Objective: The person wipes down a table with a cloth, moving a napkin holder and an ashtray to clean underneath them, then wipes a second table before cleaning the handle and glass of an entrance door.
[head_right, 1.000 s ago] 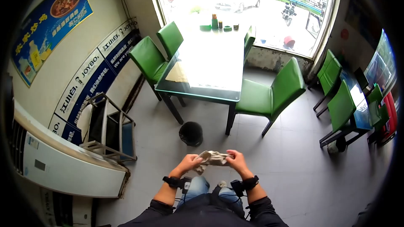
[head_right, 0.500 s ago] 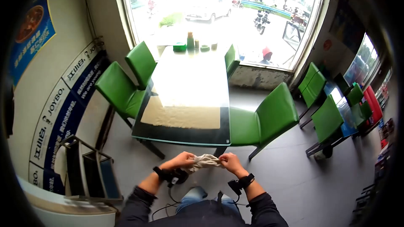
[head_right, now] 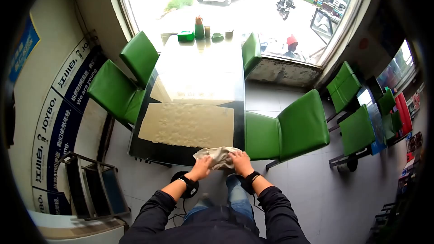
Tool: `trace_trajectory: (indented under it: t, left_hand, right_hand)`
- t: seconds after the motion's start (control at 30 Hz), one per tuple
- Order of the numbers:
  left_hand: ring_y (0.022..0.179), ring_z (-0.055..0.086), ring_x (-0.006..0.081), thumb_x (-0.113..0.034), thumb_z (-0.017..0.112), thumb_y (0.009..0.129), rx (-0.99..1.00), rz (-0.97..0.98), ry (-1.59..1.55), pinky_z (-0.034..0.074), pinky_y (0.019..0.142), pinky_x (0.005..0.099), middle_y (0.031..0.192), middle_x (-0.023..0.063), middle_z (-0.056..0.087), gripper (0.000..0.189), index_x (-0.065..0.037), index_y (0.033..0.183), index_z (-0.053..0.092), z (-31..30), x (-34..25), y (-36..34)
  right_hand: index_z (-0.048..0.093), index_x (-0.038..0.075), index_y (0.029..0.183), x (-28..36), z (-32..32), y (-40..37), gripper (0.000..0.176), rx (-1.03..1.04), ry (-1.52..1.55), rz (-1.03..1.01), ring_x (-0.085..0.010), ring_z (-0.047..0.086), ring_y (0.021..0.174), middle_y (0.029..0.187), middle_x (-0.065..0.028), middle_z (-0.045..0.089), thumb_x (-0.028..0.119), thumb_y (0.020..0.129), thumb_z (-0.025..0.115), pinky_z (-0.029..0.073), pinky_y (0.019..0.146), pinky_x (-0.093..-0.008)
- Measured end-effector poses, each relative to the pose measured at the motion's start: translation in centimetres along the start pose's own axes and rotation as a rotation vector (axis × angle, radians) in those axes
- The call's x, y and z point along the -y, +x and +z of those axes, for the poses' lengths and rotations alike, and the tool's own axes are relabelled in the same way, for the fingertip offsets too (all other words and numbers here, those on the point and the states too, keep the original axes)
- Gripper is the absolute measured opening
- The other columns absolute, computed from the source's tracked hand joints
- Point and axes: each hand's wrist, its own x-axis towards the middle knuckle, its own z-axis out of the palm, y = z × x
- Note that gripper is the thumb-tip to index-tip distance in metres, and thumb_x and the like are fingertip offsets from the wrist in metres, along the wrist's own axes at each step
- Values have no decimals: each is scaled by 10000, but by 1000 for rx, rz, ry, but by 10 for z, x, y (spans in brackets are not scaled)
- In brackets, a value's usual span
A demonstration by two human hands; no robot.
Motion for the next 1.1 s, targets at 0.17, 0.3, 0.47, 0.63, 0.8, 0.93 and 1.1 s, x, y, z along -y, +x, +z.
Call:
trace_trajectory:
  t: [0.17, 0.3, 0.47, 0.63, 0.8, 0.93, 1.1]
  left_hand:
    - [1186, 218, 305, -240, 594, 670, 368, 33, 58, 230, 902, 525, 1284, 152, 213, 712, -139, 1262, 211, 23, -16, 8]
    - [1198, 192, 307, -276, 585, 673, 389, -136, 108, 228, 900, 517, 1311, 144, 158, 695, -120, 1251, 232, 41, -26, 16]
    - [1216, 155, 267, -265, 590, 643, 416, -386, 63, 189, 908, 542, 1324, 120, 133, 693, -120, 1238, 267, 33, -37, 70]
    - [1232, 104, 241, -326, 620, 605, 355, -593, 21, 142, 914, 561, 1334, 111, 99, 783, -115, 1252, 235, 28, -23, 146]
    - [1242, 50, 225, -336, 618, 606, 349, -764, -53, 125, 920, 564, 1342, 98, 54, 795, -90, 1255, 230, 25, 9, 209]
    - [1247, 28, 192, -324, 586, 631, 411, -828, -187, 108, 925, 566, 1353, 58, 24, 761, -116, 1263, 217, 27, 6, 196]
    - [1247, 39, 195, -256, 557, 621, 378, -695, -138, 113, 931, 556, 1353, 55, 33, 750, -147, 1270, 197, 46, -21, 122]
  right_hand:
    - [362, 102, 1169, -26, 45, -15, 536, 288, 147, -320, -260, 361, 1092, 1146, -109, 409, 211, 680, 552, 279, 911, -398]
    - [366, 96, 1175, -62, 65, -4, 515, 311, 365, -293, -219, 301, 1156, 1222, -89, 356, 261, 713, 519, 238, 950, -340]
    - [401, 68, 1151, -96, 78, 38, 481, 299, 383, -326, -206, 290, 1163, 1227, -78, 357, 248, 717, 504, 239, 948, -330]
    - [428, 36, 1117, -136, 87, 123, 465, 396, 480, -295, -250, 321, 1133, 1191, -118, 383, 325, 755, 465, 258, 936, -350]
    - [433, 10, 1095, -145, 105, 189, 503, 418, 422, -228, -265, 300, 1143, 1190, -130, 379, 409, 796, 368, 227, 947, -356]
    - [416, 15, 1115, -137, 105, 182, 585, 495, 266, -247, -283, 260, 1164, 1217, -131, 349, 491, 786, 323, 187, 948, -431]
    - [300, 28, 1212, -110, 93, 110, 737, 625, 138, -286, -286, 179, 1209, 1281, -142, 253, 581, 728, 353, 183, 946, -467]
